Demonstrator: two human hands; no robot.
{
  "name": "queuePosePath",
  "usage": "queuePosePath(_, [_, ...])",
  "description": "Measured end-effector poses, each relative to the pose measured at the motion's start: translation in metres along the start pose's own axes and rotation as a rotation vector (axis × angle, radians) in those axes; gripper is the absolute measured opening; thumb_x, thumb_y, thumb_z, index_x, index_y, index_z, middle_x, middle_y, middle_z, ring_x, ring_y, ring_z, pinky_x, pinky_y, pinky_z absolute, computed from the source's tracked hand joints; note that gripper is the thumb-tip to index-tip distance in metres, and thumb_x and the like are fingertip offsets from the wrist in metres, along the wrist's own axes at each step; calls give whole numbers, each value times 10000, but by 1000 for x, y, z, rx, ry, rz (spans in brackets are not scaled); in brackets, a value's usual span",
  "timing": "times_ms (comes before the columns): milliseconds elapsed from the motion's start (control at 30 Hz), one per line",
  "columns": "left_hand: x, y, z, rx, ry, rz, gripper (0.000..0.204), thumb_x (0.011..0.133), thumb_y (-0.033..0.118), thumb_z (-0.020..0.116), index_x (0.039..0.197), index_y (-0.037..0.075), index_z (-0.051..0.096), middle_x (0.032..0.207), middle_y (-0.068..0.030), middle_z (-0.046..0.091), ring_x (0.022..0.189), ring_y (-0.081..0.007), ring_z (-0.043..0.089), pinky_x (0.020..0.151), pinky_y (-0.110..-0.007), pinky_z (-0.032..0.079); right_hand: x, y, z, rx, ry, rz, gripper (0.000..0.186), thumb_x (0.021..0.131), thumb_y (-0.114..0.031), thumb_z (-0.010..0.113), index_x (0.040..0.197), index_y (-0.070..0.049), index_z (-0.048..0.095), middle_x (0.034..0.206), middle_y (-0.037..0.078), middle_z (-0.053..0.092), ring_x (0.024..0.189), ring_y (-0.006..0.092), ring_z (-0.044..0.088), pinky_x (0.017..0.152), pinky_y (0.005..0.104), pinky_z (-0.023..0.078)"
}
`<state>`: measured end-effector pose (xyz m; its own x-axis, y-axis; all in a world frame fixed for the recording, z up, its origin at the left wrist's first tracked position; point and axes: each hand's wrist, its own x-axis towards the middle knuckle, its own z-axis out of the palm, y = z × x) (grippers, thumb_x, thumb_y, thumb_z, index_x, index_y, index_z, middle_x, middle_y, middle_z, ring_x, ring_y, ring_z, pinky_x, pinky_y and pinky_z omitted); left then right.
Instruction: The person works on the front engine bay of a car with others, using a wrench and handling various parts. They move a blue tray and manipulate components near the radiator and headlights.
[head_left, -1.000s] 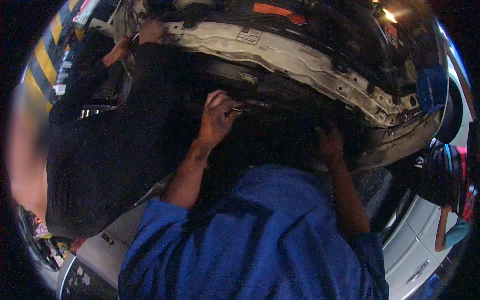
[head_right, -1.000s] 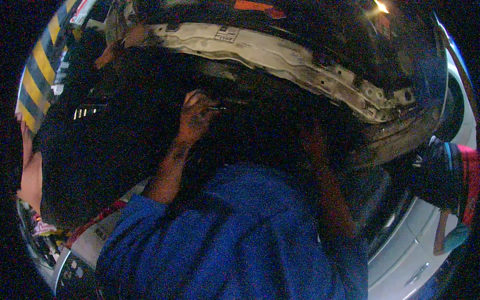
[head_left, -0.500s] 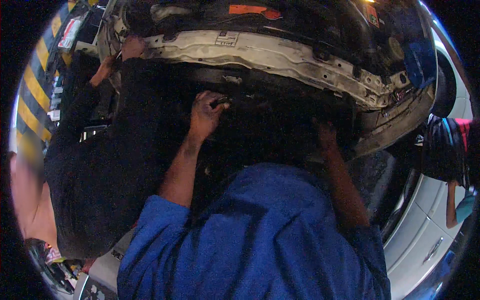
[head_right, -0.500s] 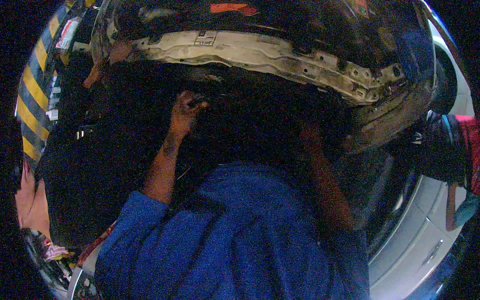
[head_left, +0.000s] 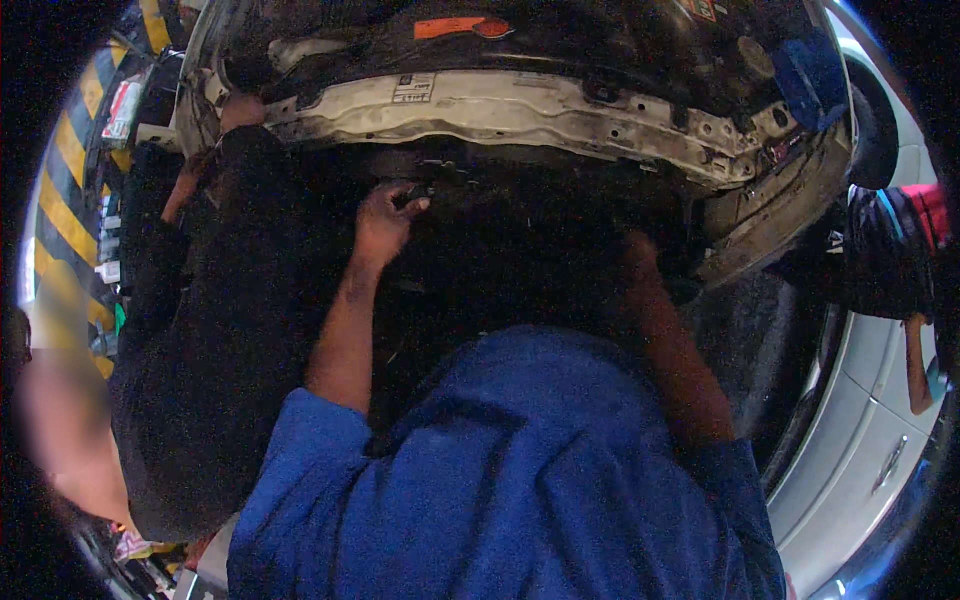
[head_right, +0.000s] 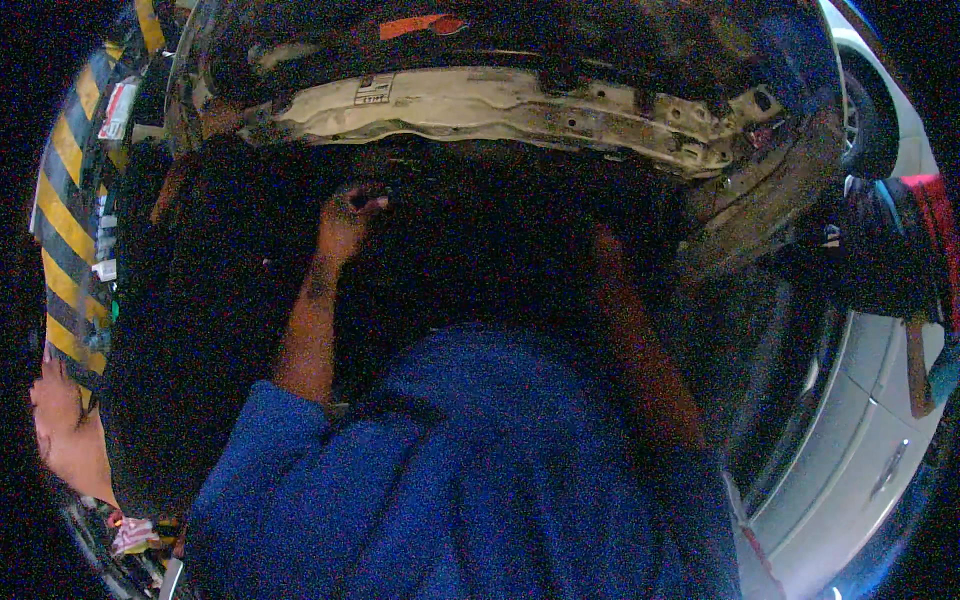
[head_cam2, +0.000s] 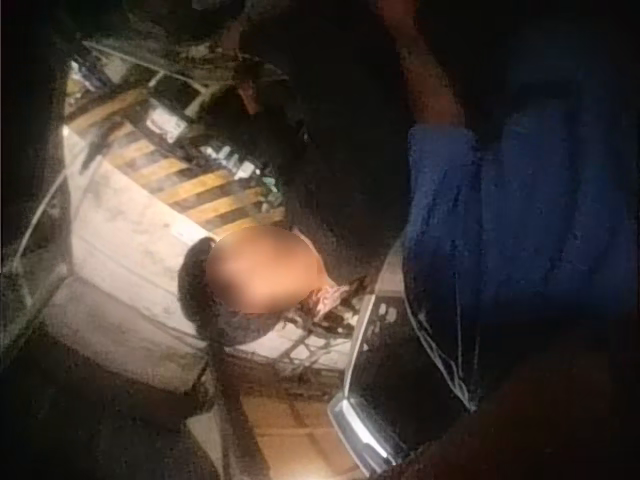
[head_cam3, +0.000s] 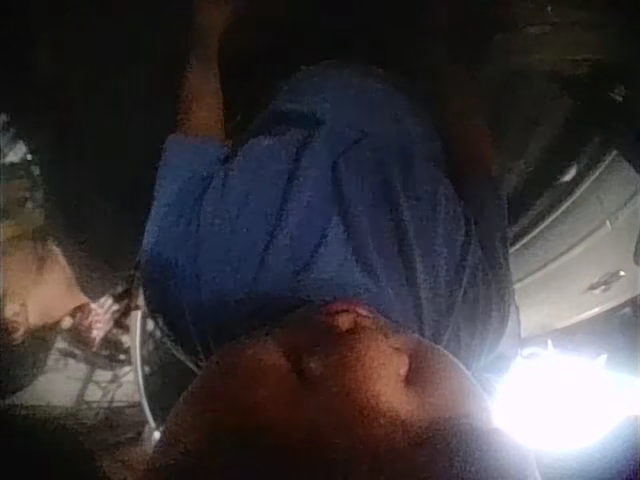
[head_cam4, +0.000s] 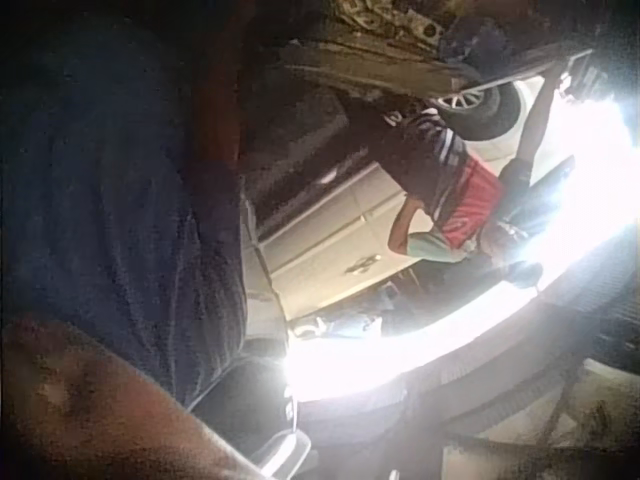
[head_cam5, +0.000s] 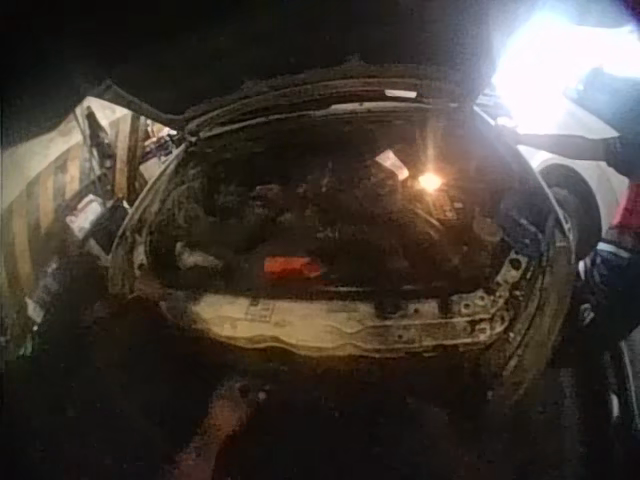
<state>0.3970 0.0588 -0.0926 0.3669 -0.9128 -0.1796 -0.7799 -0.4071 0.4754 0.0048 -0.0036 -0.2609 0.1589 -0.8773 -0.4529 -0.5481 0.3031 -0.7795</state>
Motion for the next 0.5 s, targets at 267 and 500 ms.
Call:
queuePosePath(267, [-7,0,-2,97,10,124,453,793,356,705,1083,15,633,1112,-183,621,1044,-331,591,903,-397,464,15,23,7,-67,28,-529,380,913,-217,529,1261,-65,534,1190,141,586,1010,267,595,878,395,487])
queuePosePath(500, [5,5,-27,38,8,32,441,804,336,704,1083,4,630,1054,-184,647,1012,-334,608,876,-399,469,-15,-91,10,680,-36,385,470,915,-387,508,1259,-69,538,1188,143,582,1039,275,572,898,431,450])
